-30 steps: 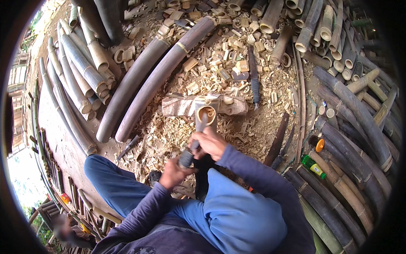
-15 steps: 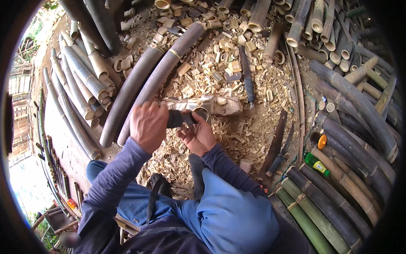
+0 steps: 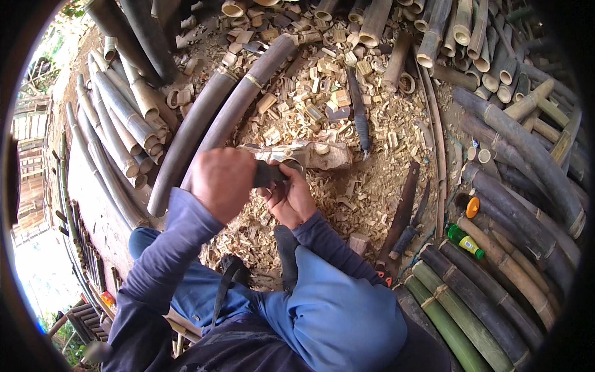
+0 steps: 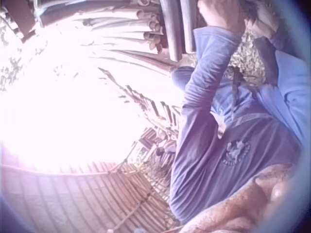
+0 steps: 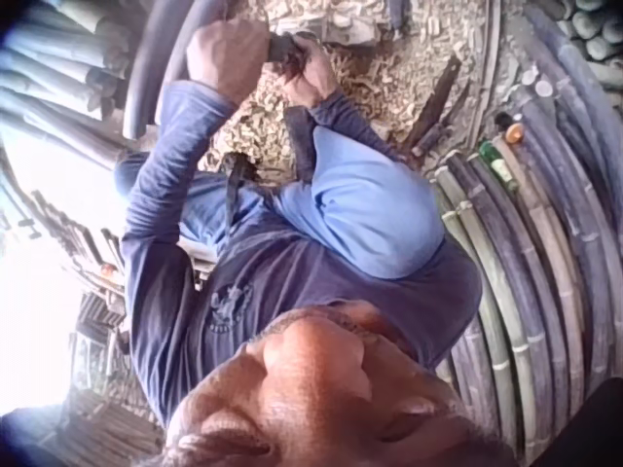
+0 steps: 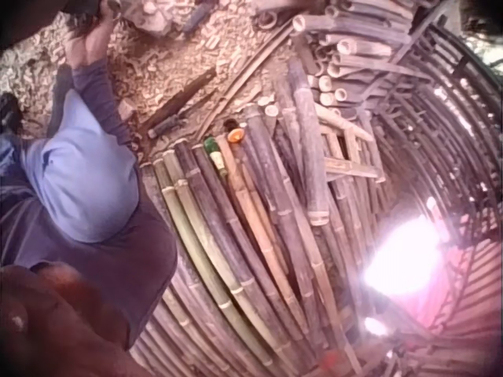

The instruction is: The person selects a bamboo pole and places it on a wooden block. Using a machete and a wooden mallet, they strike the blade to cut the bamboo into a shorter segment. They then use a smaller knife to scrape and smooth the cut edge of the bamboo piece.

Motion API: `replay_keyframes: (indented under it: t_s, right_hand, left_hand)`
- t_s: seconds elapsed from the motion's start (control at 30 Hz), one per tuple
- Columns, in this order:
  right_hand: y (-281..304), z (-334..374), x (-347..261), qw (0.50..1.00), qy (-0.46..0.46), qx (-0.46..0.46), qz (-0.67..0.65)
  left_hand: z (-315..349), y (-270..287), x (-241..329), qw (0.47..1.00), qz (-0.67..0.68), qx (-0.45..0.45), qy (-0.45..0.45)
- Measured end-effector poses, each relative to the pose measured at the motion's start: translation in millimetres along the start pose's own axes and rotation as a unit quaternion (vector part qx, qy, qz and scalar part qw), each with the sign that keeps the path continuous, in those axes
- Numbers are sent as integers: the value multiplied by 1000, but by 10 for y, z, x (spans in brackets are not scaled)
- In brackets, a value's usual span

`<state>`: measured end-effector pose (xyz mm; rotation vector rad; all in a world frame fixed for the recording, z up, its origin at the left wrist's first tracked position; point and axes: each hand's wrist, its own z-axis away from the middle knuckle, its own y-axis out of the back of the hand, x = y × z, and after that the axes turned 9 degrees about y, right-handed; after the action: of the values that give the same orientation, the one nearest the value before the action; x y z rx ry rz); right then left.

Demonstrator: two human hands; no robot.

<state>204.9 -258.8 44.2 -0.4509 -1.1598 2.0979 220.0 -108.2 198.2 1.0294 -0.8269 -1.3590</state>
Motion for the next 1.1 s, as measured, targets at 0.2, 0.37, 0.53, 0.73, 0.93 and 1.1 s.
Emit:
replay_keyframes:
  t_s: [0.2, 0.37, 0.53, 0.73, 0.93, 1.1]
  right_hand:
    - [55, 485, 209, 978, -65, 35, 194]
    - [751, 722, -415, 723, 42, -130, 678]
    - [1046, 362, -1281, 259, 39, -95, 960]
    - [-235, 59, -1657, -14, -144, -141, 979]
    - [-1153, -606, -1199, -244, -19, -349, 904]
    - [-951, -750, -1170, -332, 47, -332, 882]
  left_hand:
    - [600, -280, -35, 957, 71, -264, -98]
    - [477, -505, 632, 873, 347, 9, -344]
    - [-396, -683, 1209, 910, 249, -120, -309]
    - [-603, -821, 1188, 863, 467, -3, -190]
    - [-545, -867, 1046, 701, 674, 228, 53]
    - [-586, -1007, 1109, 708, 682, 164, 80]
